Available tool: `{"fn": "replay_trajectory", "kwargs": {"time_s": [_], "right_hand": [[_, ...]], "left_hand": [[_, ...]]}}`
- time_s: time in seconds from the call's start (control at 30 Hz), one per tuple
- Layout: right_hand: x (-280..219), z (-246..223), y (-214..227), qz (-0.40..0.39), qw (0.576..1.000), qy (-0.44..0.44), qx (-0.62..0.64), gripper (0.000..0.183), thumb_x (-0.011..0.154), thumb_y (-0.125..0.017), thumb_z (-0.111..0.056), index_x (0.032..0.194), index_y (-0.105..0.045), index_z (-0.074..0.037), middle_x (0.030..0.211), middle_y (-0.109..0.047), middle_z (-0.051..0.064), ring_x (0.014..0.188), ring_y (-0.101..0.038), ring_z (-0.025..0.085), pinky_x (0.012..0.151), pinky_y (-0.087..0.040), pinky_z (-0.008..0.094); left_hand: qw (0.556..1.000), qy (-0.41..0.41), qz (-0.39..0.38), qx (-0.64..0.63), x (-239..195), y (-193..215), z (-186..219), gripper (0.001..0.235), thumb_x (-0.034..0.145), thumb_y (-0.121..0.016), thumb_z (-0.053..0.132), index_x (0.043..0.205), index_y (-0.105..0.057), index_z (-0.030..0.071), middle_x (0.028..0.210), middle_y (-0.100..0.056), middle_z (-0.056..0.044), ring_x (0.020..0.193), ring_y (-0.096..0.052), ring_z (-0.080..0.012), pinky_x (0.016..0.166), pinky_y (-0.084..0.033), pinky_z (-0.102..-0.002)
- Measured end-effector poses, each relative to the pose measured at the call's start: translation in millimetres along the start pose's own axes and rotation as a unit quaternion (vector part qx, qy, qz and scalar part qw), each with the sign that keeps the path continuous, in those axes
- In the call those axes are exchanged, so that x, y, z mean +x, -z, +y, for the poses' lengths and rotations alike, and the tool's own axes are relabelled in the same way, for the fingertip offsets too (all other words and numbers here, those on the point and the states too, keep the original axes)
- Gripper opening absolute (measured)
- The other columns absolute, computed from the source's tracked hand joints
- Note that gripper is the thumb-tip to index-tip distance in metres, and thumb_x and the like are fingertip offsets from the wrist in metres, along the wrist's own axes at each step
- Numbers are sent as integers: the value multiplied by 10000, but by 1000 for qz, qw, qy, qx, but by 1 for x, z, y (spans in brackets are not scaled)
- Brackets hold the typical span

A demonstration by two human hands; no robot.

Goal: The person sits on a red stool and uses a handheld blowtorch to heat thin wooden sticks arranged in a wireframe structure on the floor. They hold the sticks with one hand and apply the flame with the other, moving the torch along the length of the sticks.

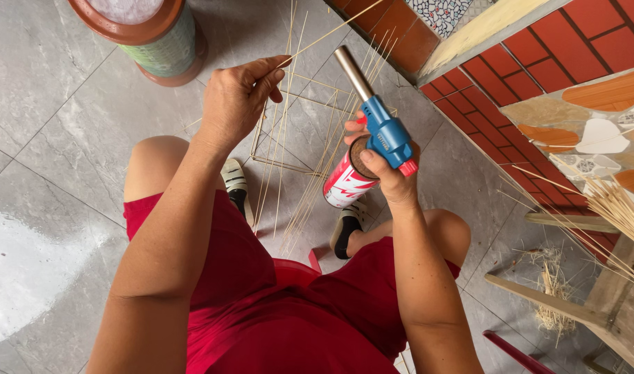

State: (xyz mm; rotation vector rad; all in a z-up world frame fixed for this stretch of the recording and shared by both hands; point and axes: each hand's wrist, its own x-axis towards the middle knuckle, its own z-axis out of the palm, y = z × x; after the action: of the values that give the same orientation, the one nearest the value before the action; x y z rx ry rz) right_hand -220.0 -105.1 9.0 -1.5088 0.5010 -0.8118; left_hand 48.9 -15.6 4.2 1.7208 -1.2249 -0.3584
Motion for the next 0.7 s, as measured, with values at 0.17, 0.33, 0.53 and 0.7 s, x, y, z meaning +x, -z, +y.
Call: {"fn": "replay_trajectory", "kwargs": {"time_s": [0.17, 0.33, 0.53, 0.7], "right_hand": [[1, 0, 3, 4, 1000, -14, -7, 623, 861, -751, -278, 1370, -602, 48, 1270, -702, 200, 1098, -734, 290, 993, -616, 432], [8, -8, 16, 43, 998, 22, 30, 607, 856, -760, -290, 1330, -571, 39, 1331, -640, 165, 1137, -708, 285, 986, -614, 439], [7, -16, 34, 74, 997, -3, 29, 726, 840, -751, -325, 1433, -527, 28, 1237, -683, 209, 1068, -704, 271, 1007, -582, 410], [6, -19, 45, 98, 995, 6, 16, 725, 841, -734, -334, 1435, -525, 25, 1228, -684, 203, 1062, -710, 273, 1004, -586, 409]], "left_hand": [[1000, -10, 3, 4, -1, 0, -2, 238, 1053, -676, 244, 1253, -759, 146, 717, -751, 10, 558, -669, -55, 493, -503, -252], [999, -39, 10, 6, -2, 3, -2, 231, 1058, -683, 235, 1251, -763, 136, 744, -756, -4, 683, -734, -53, 563, -537, -247], [999, -37, 3, 9, -3, 4, 0, 222, 1052, -688, 187, 1252, -763, 125, 751, -758, -27, 663, -727, -77, 570, -534, -264], [998, -57, 4, 5, -3, 5, 4, 223, 1051, -699, 167, 1256, -760, 106, 781, -756, -40, 689, -731, -79, 590, -541, -265]]}}
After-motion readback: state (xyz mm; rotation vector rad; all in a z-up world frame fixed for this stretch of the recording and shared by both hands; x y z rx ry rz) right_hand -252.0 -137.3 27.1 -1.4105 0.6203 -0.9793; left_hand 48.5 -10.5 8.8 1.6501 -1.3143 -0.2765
